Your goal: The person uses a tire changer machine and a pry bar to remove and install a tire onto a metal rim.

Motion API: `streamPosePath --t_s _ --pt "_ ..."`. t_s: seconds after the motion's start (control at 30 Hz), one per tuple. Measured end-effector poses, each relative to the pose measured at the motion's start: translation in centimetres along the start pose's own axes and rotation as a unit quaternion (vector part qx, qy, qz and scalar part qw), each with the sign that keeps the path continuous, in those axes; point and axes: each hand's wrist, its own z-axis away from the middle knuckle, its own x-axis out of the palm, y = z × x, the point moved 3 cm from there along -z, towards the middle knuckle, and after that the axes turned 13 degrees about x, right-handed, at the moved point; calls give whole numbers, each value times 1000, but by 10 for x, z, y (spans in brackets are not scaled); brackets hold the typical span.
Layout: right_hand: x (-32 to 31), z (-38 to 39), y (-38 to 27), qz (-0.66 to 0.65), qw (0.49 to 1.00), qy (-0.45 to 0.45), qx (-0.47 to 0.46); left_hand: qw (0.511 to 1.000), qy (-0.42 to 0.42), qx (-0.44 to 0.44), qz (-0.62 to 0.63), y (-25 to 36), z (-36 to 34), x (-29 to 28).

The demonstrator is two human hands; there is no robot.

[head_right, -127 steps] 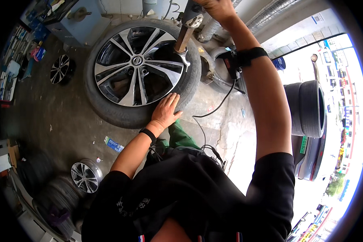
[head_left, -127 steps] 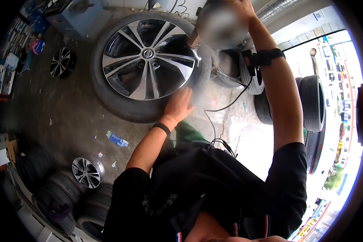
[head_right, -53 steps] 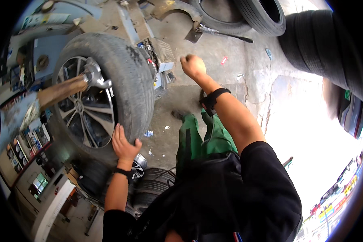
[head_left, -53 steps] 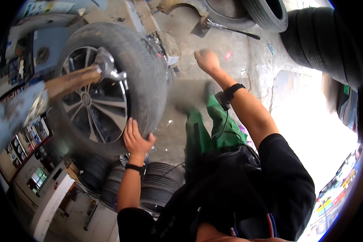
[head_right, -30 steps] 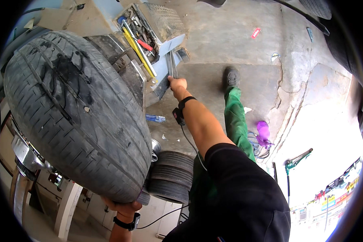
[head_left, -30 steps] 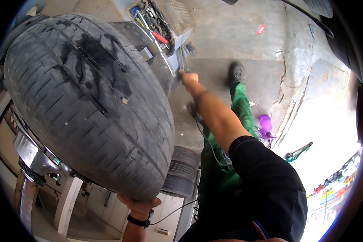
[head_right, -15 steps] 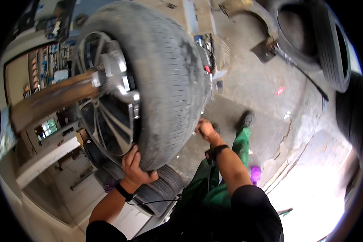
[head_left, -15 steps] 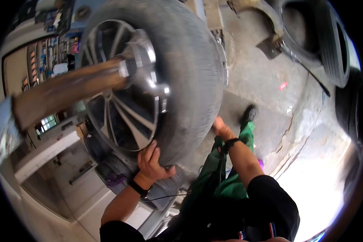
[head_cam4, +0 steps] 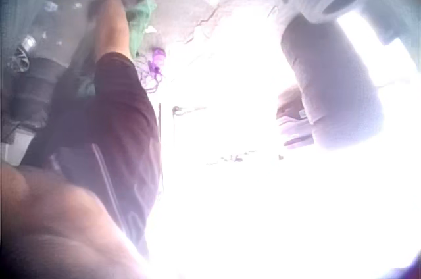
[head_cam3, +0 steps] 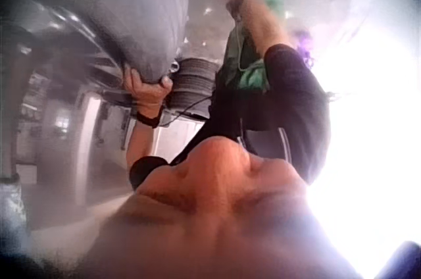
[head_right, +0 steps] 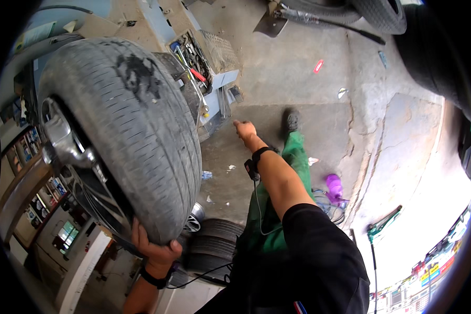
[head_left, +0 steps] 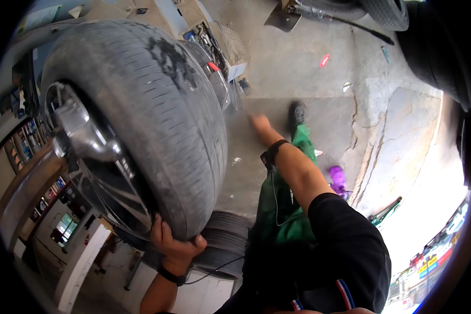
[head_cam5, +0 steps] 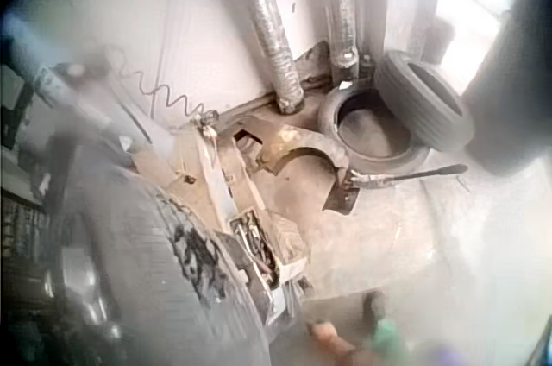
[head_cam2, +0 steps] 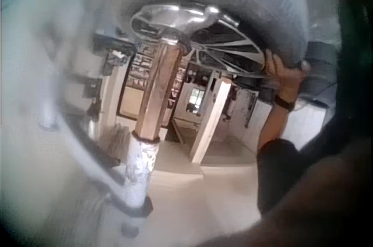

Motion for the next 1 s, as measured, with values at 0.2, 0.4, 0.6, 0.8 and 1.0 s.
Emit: streamPosePath --t_s 0.2,0.4,0.6,0.8,1.0 --pt "39 12 -70 196 934 252 -160 997 -37 -32 54 -3 20 -4" --pt "58 -4 -123 323 927 180 -66 998 -7 -23 63 -3 12 -5" --pt "58 6 -117 382 907 157 -80 998 -30 -25 51 -6 17 -4" --pt "63 15 -109 287 946 152 -18 998 -34 -33 47 -4 16 -3" --pt "57 23 -90 178 965 190 34 998 -23 -37 53 -1 15 -1"
